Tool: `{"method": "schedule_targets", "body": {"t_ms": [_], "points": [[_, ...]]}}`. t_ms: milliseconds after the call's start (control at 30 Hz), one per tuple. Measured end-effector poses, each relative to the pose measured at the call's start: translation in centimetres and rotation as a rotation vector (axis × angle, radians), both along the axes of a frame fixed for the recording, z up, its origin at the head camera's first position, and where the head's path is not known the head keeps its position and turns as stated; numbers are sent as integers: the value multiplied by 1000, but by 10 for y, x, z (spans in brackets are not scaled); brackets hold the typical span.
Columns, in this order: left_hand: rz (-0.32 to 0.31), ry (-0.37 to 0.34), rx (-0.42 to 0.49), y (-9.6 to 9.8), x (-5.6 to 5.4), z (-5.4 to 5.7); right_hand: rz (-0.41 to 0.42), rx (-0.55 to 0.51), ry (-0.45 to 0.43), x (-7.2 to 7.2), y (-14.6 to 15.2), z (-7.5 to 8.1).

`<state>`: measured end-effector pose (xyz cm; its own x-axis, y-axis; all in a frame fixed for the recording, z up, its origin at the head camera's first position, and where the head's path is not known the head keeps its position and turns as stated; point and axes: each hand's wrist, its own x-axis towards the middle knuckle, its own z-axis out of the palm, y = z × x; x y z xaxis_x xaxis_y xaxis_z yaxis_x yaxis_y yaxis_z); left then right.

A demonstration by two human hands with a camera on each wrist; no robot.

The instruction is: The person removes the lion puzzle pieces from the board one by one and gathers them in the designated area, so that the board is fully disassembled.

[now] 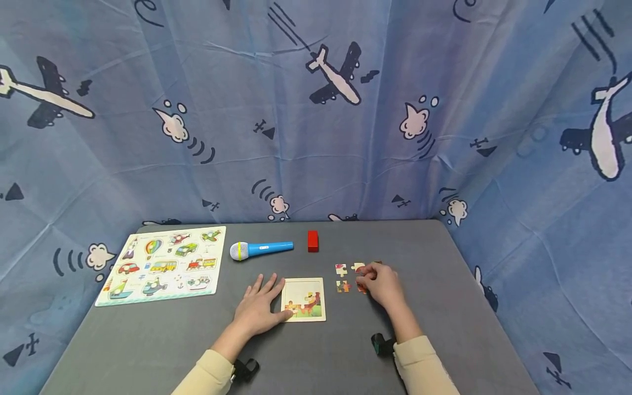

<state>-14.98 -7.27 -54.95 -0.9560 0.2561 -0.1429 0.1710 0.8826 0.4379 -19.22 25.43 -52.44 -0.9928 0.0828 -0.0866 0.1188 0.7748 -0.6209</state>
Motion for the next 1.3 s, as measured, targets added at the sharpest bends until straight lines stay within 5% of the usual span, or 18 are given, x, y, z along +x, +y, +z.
{"method": "schedule_targets", "body": {"t_ms": [333, 767, 1300], "points": [[4, -2, 8, -1, 0, 2, 95, -115, 90, 9, -38, 23], [14, -1, -15, 0, -2, 0, 145, -183, 41, 23, -82, 11], [9, 11, -28, 1, 0, 0, 251, -52, -6, 25, -99, -11]]}}
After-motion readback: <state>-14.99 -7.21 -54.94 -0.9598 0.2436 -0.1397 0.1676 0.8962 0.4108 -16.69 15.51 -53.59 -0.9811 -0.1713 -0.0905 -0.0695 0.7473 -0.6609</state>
